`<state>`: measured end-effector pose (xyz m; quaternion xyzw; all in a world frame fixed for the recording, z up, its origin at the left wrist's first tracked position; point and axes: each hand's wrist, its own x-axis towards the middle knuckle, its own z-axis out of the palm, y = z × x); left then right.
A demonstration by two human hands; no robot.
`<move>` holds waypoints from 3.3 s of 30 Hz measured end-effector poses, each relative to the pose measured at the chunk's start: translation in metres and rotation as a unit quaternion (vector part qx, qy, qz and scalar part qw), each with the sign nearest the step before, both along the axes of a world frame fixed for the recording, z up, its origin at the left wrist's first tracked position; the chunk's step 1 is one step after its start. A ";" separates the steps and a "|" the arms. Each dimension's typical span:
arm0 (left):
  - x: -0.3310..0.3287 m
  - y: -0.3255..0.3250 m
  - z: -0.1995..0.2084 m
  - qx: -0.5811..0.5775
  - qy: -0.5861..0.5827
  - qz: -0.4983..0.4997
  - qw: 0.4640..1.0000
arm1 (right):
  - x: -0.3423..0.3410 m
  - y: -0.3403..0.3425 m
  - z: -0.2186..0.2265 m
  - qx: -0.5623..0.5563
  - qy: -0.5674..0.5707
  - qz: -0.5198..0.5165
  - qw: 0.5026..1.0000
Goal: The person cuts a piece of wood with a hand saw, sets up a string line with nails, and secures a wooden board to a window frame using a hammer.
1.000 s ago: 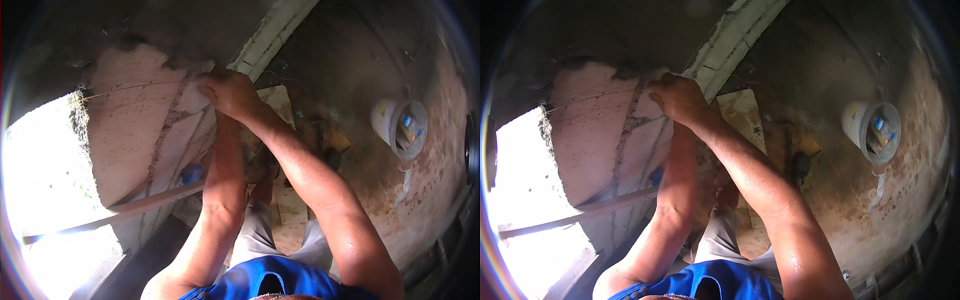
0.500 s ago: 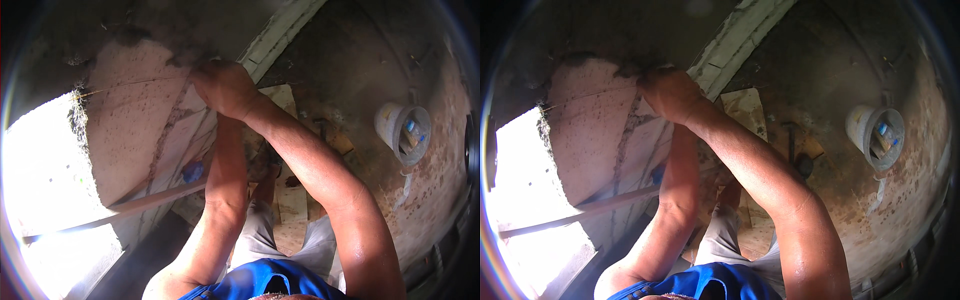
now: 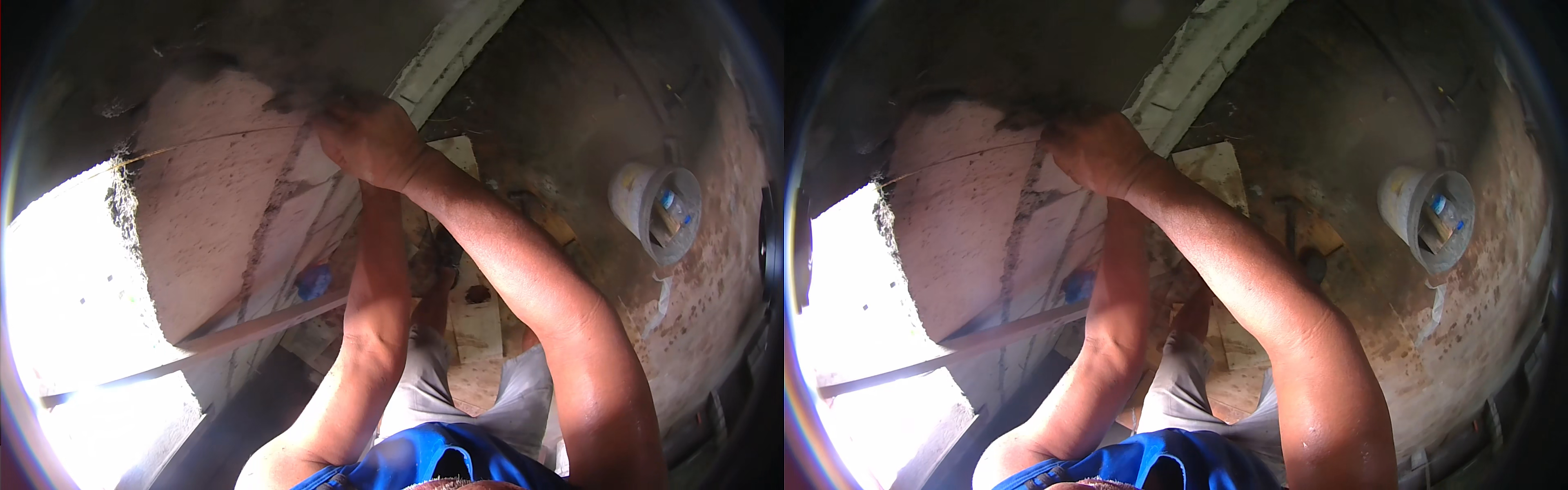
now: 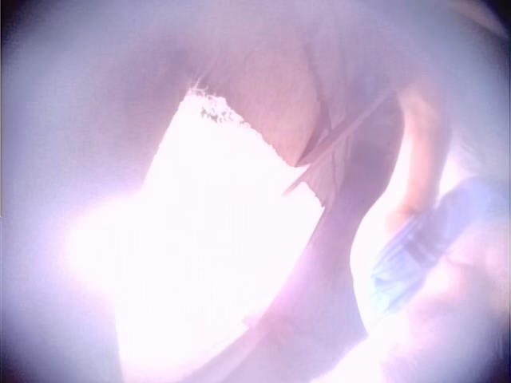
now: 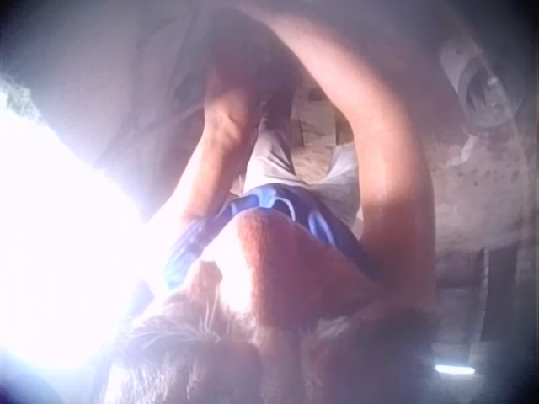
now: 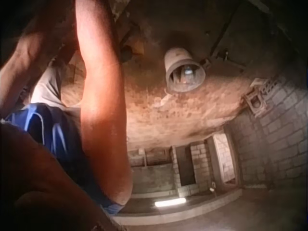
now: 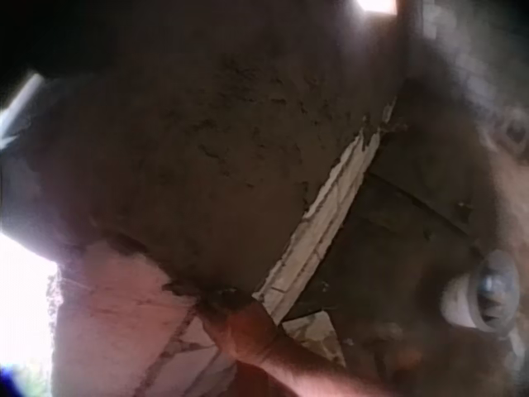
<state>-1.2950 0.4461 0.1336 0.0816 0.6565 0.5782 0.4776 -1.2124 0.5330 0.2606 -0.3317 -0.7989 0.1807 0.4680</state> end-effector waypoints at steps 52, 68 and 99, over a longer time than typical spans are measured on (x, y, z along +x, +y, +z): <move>0.019 0.007 -0.048 0.028 0.068 -0.114 0.991 | -0.013 -0.035 -0.072 -0.199 0.095 -0.070 0.973; 0.071 -0.043 0.005 0.060 -0.334 -0.070 0.938 | 0.114 -0.073 -0.045 -0.286 0.156 -0.155 0.933; 0.208 -0.069 0.154 0.059 -0.213 -0.215 0.951 | 0.262 -0.188 0.038 -0.526 0.204 -0.159 0.810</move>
